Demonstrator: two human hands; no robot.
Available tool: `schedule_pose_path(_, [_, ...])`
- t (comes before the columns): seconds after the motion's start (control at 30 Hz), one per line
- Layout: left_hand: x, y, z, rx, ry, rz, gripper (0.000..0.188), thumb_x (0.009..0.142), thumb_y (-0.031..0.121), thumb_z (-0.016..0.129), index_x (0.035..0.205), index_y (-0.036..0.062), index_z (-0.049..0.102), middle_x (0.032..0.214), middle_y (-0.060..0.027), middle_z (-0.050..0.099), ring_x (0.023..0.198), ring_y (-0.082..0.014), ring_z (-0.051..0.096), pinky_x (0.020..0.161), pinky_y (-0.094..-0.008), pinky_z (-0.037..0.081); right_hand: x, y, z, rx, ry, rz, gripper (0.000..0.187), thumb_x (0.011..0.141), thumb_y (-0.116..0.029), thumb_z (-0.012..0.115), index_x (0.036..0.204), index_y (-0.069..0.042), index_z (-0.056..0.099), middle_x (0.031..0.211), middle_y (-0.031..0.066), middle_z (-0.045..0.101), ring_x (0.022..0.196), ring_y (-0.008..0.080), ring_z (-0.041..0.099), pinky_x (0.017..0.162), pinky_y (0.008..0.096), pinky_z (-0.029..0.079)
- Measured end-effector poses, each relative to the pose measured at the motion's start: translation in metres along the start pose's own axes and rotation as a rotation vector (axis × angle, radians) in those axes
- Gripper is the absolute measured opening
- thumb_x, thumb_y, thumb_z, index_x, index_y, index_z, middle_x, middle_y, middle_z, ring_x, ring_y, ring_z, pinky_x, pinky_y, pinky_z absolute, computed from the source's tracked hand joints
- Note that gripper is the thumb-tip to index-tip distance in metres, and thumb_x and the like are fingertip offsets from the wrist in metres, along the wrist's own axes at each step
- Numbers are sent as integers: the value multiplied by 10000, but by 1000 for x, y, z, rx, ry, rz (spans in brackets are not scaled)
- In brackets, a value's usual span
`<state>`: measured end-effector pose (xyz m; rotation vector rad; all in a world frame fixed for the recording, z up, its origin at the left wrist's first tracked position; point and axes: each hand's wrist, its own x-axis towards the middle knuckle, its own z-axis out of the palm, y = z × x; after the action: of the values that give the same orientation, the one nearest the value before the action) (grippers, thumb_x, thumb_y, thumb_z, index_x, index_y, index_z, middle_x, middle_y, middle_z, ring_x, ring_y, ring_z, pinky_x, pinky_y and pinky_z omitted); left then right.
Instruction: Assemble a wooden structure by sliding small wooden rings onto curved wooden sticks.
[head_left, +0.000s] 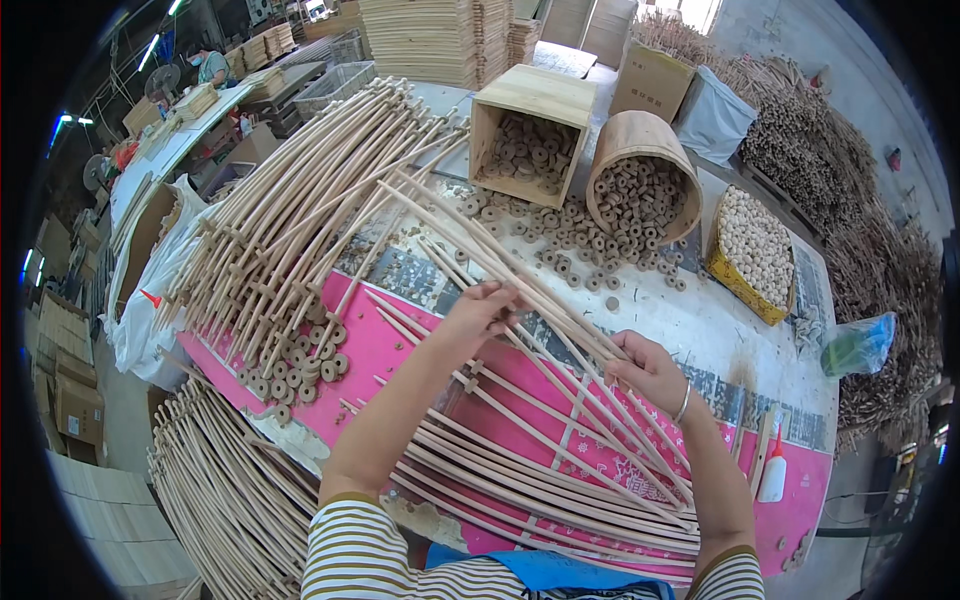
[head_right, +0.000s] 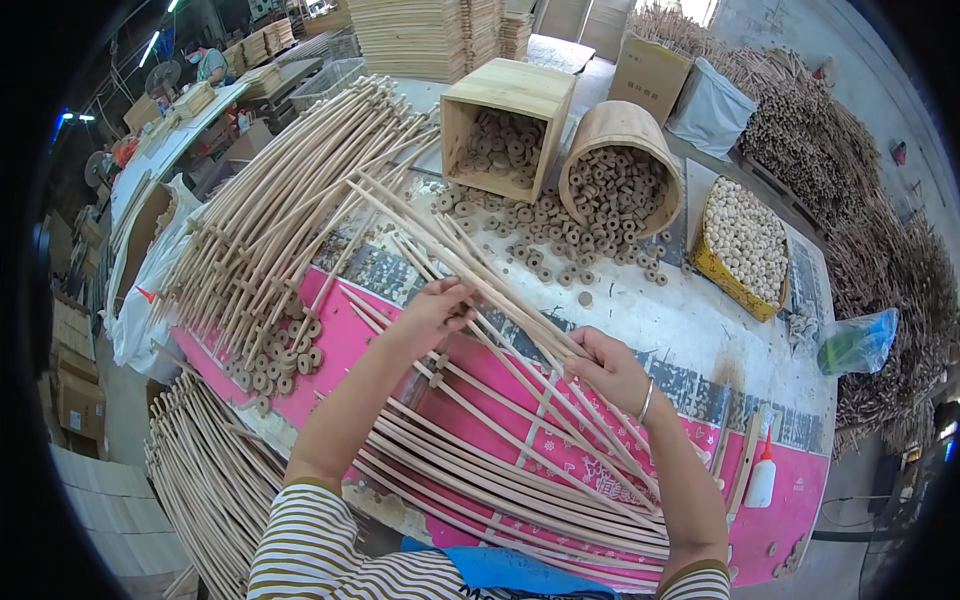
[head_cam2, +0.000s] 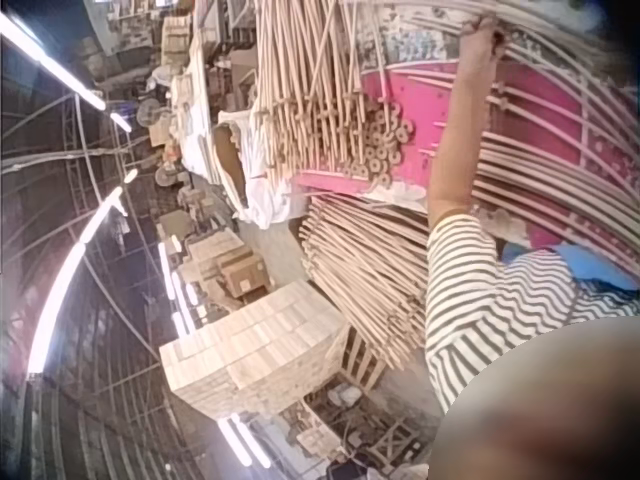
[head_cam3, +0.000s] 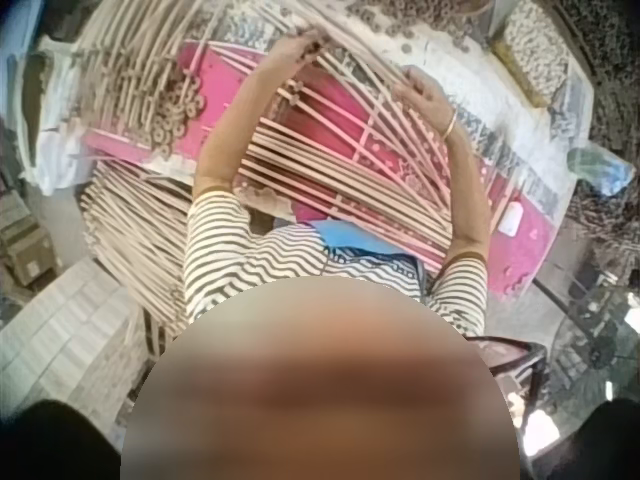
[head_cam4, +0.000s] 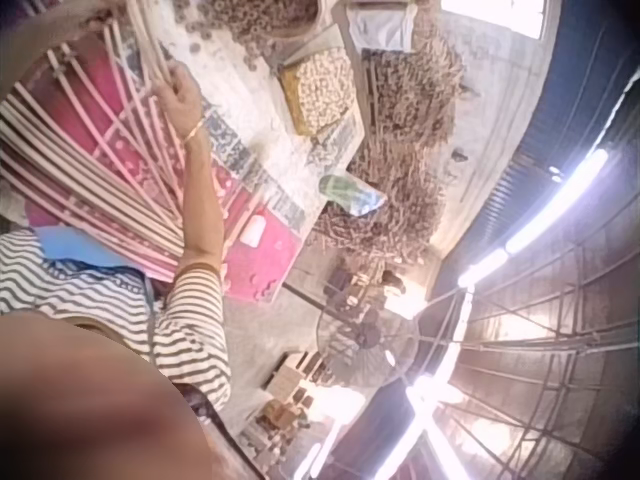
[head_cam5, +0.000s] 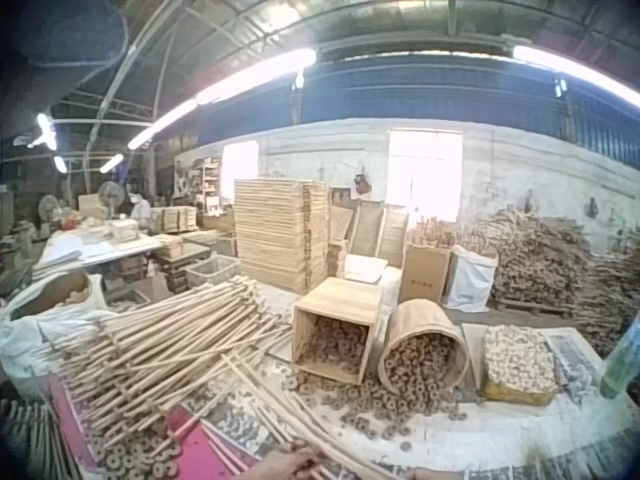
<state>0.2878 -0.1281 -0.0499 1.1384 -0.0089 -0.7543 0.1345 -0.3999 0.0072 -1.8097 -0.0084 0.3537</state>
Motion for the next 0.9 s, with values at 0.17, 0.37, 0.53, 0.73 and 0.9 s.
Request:
schedule_pose_path(0.17, [-29, 14, -42, 330, -13, -66, 235, 970, 134, 622, 1173, 25, 670, 988, -54, 719, 767, -76, 615, 593, -177, 453, 1, 20, -1, -11, 126, -29, 243, 983, -95, 617, 1198, 17, 608, 910, 29, 689, 735, 55, 577, 694, 216, 479])
schedule_pose_path(0.37, [-25, 36, -85, 65, 152, 255, 238, 930, 17, 564, 1135, -7, 682, 1016, -43, 746, 775, -58, 644, 508, -171, 388, -15, 6, -11, 53, 206, -33, 245, 983, -105, 632, 1204, -1, 633, 905, 41, 709, 728, 60, 583, 669, 213, 484])
schedule_pose_path(0.53, [-5, 44, -126, -206, 257, 353, 273, 899, -2, 698, 1171, 0, 675, 1007, -58, 730, 725, -57, 626, 480, -144, 412, -32, 3, -10, 62, 173, -2, 223, 994, -87, 620, 1189, 13, 582, 899, 76, 726, 722, 87, 617, 660, 231, 510])
schedule_pose_path(0.73, [9, 51, -126, -381, 350, 368, 254, 961, 66, 689, 1211, 23, 668, 984, -44, 713, 703, -52, 618, 484, -146, 437, -56, 18, -15, 11, 202, 36, 167, 971, -69, 637, 1122, -24, 582, 885, 66, 725, 706, 74, 622, 615, 215, 500])
schedule_pose_path(0.9, [16, 51, -133, -423, 323, 411, 256, 1032, 137, 597, 1254, 9, 604, 1060, -94, 704, 742, -90, 628, 507, -163, 465, -64, 28, -15, -10, 228, 47, 164, 957, -32, 625, 1113, -14, 577, 883, 73, 722, 717, 87, 649, 628, 218, 518])
